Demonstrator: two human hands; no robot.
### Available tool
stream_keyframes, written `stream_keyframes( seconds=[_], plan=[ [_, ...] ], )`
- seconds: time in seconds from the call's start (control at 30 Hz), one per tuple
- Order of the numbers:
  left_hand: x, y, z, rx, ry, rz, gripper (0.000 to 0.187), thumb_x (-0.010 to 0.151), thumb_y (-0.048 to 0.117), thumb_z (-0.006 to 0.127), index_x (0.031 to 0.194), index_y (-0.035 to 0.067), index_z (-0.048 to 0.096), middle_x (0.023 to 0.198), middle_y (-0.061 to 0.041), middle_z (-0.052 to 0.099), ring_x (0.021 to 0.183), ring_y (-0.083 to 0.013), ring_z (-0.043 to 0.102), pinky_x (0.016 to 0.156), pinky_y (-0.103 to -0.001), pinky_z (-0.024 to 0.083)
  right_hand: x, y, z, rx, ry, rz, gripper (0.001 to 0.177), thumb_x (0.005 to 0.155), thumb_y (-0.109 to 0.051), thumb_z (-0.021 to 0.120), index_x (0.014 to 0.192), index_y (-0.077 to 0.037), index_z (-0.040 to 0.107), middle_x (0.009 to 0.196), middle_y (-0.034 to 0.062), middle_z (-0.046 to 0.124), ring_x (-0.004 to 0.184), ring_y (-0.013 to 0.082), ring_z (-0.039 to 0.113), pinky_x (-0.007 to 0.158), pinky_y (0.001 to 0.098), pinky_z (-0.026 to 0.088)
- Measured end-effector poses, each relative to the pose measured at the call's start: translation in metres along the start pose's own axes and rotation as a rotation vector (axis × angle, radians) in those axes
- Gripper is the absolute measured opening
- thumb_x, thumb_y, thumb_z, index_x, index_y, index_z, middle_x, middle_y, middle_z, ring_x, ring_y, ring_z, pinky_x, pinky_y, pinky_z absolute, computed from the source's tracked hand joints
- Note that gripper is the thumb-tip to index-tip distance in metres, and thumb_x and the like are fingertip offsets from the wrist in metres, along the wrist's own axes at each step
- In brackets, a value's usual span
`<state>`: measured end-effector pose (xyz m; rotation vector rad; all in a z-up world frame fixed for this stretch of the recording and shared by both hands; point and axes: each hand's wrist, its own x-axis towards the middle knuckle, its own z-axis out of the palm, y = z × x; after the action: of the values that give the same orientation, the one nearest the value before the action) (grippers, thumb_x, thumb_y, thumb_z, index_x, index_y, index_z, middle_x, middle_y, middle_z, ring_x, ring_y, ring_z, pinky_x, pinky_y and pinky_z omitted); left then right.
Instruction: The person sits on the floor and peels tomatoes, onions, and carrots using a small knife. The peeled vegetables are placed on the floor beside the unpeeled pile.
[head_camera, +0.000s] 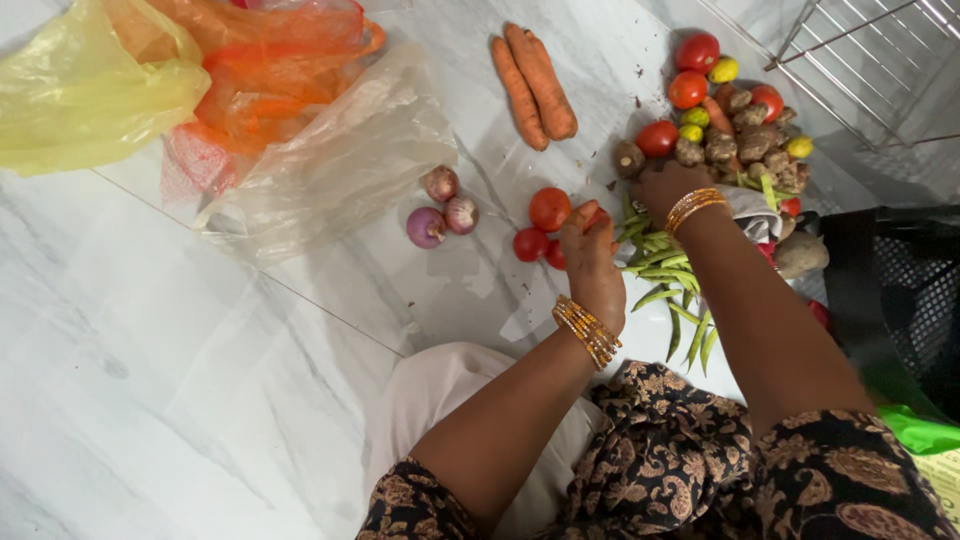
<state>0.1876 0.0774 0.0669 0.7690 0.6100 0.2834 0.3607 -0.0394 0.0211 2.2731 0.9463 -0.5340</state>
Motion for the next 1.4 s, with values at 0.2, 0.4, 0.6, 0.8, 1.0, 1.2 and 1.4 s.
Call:
stream_keyframes(
  seconds=[0.2, 0.4, 0.6, 0.8, 1.0, 1.2, 1.4],
  plan=[
    [0.001, 0.001, 0.001, 0.011, -0.002, -0.027, 0.046, 0.102, 0.031, 0.05, 0.138, 0.002, 0.049, 0.132, -0.01, 0.052, 0.112, -0.0179, 0.053, 0.095, -0.035, 0.046, -0.005, 0.006, -0.006, -0.145, 0.038, 0.039, 0.029, 0.093, -0.019, 0.059, 0.118, -0.023, 0.073, 0.129, 0.0016, 0.062, 0.116, 0.0256, 0.064, 0.09, 0.0406, 0.057],
    [-0.001, 0.009, 0.002, 0.026, -0.033, -0.053, 0.046, 0.101, 0.032, 0.05, 0.136, 0.002, 0.05, 0.133, -0.009, 0.05, 0.115, -0.0193, 0.053, 0.096, -0.035, 0.046, -0.036, 0.025, -0.023, 0.059, 0.314, -0.009, 0.03, 0.092, -0.012, 0.065, 0.119, -0.022, 0.071, 0.121, 0.0041, 0.066, 0.114, 0.0261, 0.067, 0.091, 0.0415, 0.058],
    [0.004, -0.009, 0.002, 0.042, -0.171, -0.26, 0.049, 0.1, 0.036, 0.052, 0.137, 0.005, 0.05, 0.132, -0.009, 0.055, 0.12, -0.0184, 0.053, 0.094, -0.034, 0.045, -0.088, 0.021, -0.024, 0.393, 0.761, -0.001, 0.042, 0.08, -0.006, 0.079, 0.119, -0.02, 0.072, 0.127, 0.013, 0.067, 0.106, 0.0331, 0.068, 0.085, 0.0419, 0.057],
    [0.009, -0.07, -0.002, 0.104, -0.343, -0.518, 0.043, 0.096, 0.033, 0.059, 0.127, 0.003, 0.057, 0.109, -0.01, 0.066, 0.097, -0.0221, 0.062, 0.082, -0.037, 0.053, -0.175, -0.06, -0.008, 0.515, 1.042, 0.172, 0.048, 0.075, -0.005, 0.087, 0.119, -0.007, 0.069, 0.121, 0.0144, 0.07, 0.109, 0.0322, 0.069, 0.088, 0.0407, 0.059],
    [-0.019, -0.1, -0.007, 0.428, -0.597, -0.35, 0.034, 0.093, 0.025, 0.059, 0.111, -0.003, 0.069, 0.089, -0.014, 0.069, 0.074, -0.0181, 0.065, 0.065, -0.031, 0.051, -0.267, -0.153, 0.031, 0.782, 1.076, 0.326, 0.045, 0.069, -0.003, 0.082, 0.112, -0.008, 0.07, 0.122, 0.0168, 0.069, 0.109, 0.0328, 0.069, 0.087, 0.0402, 0.059],
    [-0.075, -0.084, -0.016, 0.664, -0.605, -0.487, 0.055, 0.105, 0.047, 0.047, 0.112, -0.003, 0.069, 0.088, -0.01, 0.07, 0.064, -0.016, 0.062, 0.056, -0.03, 0.052, -0.318, -0.174, 0.138, 1.518, 0.832, 0.773, 0.03, 0.09, -0.013, 0.074, 0.116, -0.003, 0.065, 0.101, 0.0133, 0.07, 0.087, 0.0216, 0.062, 0.076, 0.0353, 0.05],
    [-0.13, -0.083, -0.05, 0.294, -0.646, -0.624, 0.039, 0.104, 0.03, 0.049, 0.127, 0.002, 0.062, 0.089, -0.005, 0.068, 0.067, -0.0131, 0.063, 0.053, -0.027, 0.051, -0.349, -0.162, 0.212, 2.106, 1.019, 0.704, 0.027, 0.096, -0.014, 0.056, 0.121, -0.005, 0.06, 0.101, 0.0049, 0.067, 0.088, 0.0105, 0.061, 0.082, 0.0244, 0.051]
  ],
)
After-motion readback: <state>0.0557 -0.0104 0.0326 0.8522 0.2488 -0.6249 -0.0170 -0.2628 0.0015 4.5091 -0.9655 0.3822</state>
